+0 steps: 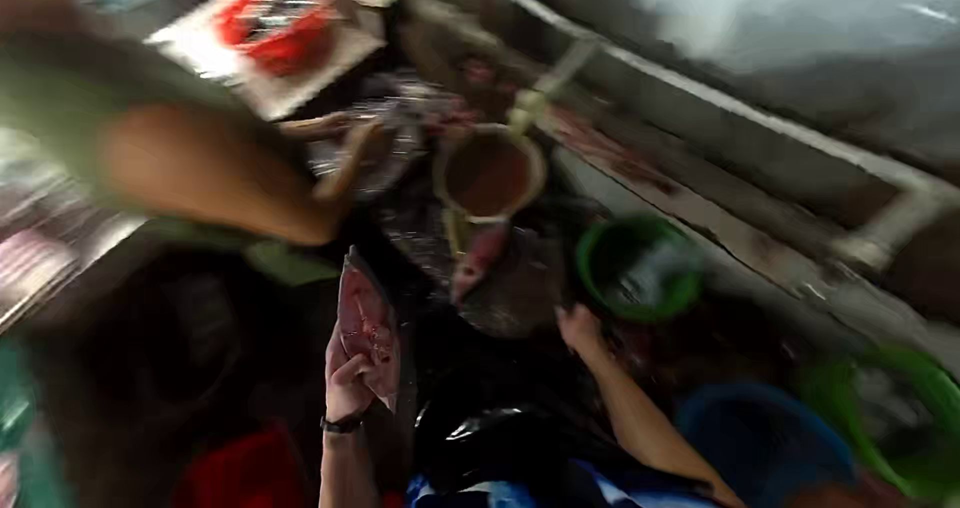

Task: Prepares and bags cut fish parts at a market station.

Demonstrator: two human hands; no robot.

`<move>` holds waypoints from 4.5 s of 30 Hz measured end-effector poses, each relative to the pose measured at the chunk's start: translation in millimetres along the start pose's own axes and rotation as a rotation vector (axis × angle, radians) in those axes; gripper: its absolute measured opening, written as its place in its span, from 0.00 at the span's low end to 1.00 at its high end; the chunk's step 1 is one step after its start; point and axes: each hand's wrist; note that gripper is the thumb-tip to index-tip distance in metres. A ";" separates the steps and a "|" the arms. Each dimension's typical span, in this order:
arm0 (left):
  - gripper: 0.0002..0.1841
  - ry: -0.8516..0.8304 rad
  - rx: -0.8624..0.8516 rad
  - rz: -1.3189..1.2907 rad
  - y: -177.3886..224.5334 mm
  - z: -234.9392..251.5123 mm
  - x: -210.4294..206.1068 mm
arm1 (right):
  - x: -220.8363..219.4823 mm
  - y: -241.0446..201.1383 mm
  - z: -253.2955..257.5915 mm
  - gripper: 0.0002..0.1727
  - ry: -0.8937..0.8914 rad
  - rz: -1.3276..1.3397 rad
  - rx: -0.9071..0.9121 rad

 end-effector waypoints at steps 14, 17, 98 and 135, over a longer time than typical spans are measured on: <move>0.33 -0.481 0.396 0.831 -201.6 198.8 -98.3 | -63.8 127.2 -42.9 0.37 0.690 0.508 -0.303; 0.36 -0.461 0.312 1.063 -231.6 210.6 -91.1 | -67.9 140.5 -36.3 0.37 0.756 0.544 -0.487; 0.22 -0.783 0.305 -0.378 -98.9 225.3 -206.5 | 99.3 38.8 0.0 0.18 0.288 0.563 0.215; 0.12 0.190 0.598 1.272 -37.8 -18.2 86.9 | 16.7 -135.1 159.2 0.44 -0.363 -0.812 0.865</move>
Point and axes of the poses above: each hand's wrist, its own z-axis towards the middle knuckle, its own x-axis out of the back of the hand, y = z × x, and after that the axes turned 9 degrees about -y, right-handed
